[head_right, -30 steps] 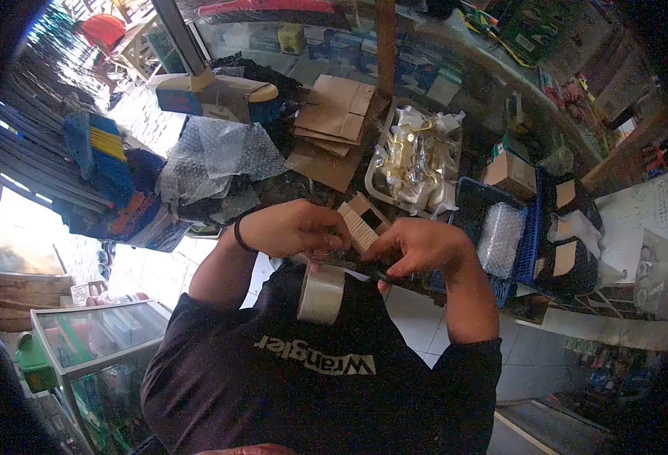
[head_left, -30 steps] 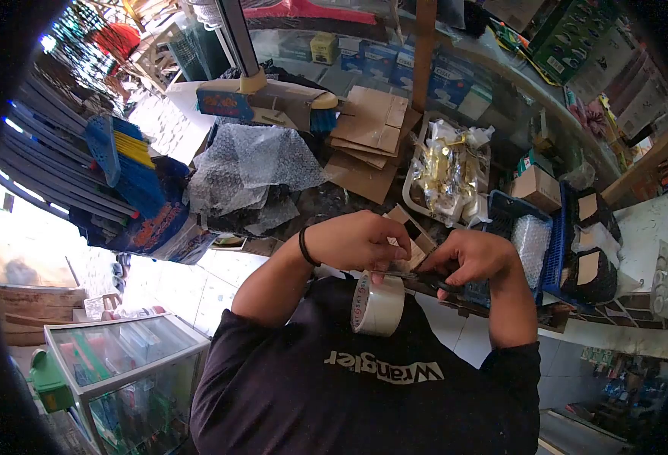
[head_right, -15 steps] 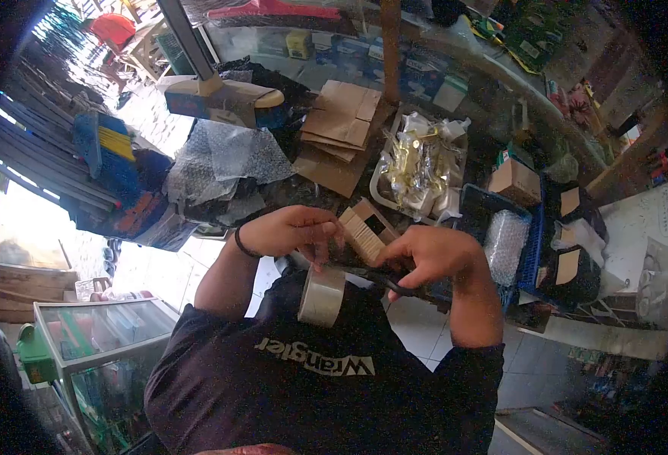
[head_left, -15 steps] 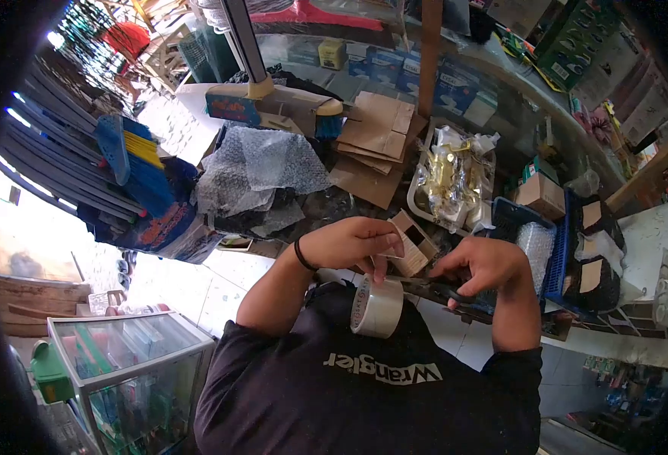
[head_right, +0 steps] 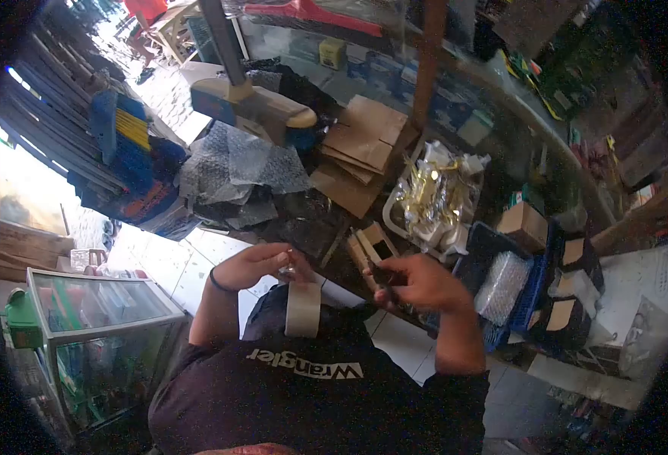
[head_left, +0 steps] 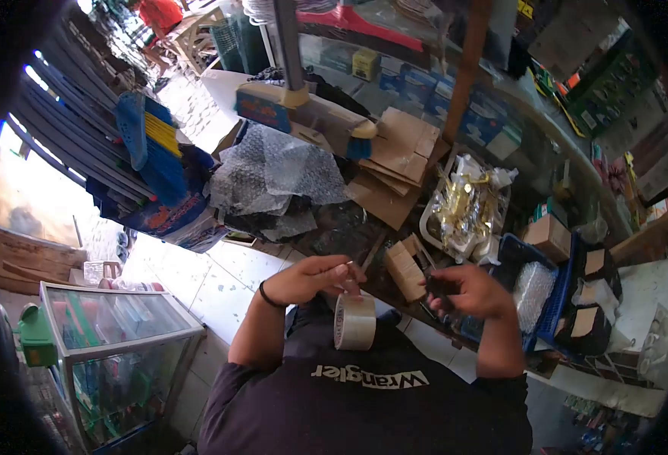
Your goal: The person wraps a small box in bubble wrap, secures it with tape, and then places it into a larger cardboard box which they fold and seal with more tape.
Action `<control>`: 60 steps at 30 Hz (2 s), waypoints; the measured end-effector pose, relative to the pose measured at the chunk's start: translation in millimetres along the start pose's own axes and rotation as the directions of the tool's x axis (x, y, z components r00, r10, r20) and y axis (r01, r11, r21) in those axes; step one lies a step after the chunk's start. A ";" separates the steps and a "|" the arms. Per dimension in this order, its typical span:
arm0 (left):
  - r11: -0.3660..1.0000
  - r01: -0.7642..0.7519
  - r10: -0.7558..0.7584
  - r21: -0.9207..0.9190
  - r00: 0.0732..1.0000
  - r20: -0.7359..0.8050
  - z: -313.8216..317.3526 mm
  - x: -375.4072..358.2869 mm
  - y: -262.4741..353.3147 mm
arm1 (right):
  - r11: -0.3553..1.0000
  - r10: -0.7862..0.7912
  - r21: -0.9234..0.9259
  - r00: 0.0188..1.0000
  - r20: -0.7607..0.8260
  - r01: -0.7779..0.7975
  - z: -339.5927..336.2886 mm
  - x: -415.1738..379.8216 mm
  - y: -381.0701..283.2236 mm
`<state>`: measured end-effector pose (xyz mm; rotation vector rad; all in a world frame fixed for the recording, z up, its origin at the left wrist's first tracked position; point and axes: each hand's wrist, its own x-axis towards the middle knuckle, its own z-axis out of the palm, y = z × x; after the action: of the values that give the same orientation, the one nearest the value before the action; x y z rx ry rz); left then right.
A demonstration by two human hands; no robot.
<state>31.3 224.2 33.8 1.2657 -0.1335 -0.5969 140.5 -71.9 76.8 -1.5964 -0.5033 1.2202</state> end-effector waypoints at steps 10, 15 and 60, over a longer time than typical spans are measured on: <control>0.975 -0.209 0.210 -0.074 0.978 0.002 -86.7 -55.9 -3.6 | 0.852 0.018 -0.436 0.849 -0.527 -0.289 108.9 174.4 83.3; 0.967 -0.250 0.252 -0.053 0.966 0.049 -131.9 -67.6 -3.3 | 0.544 -0.172 -0.707 0.765 -0.621 -0.452 96.0 254.0 128.6; 0.157 -0.310 0.942 0.938 0.333 -0.047 -80.2 -30.9 -4.5 | 0.895 0.107 0.444 0.946 -0.306 0.043 123.1 144.2 46.3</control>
<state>36.8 307.1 11.4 2.0466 -0.4345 1.0028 78.0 81.5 -26.4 -1.3681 0.0218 0.9797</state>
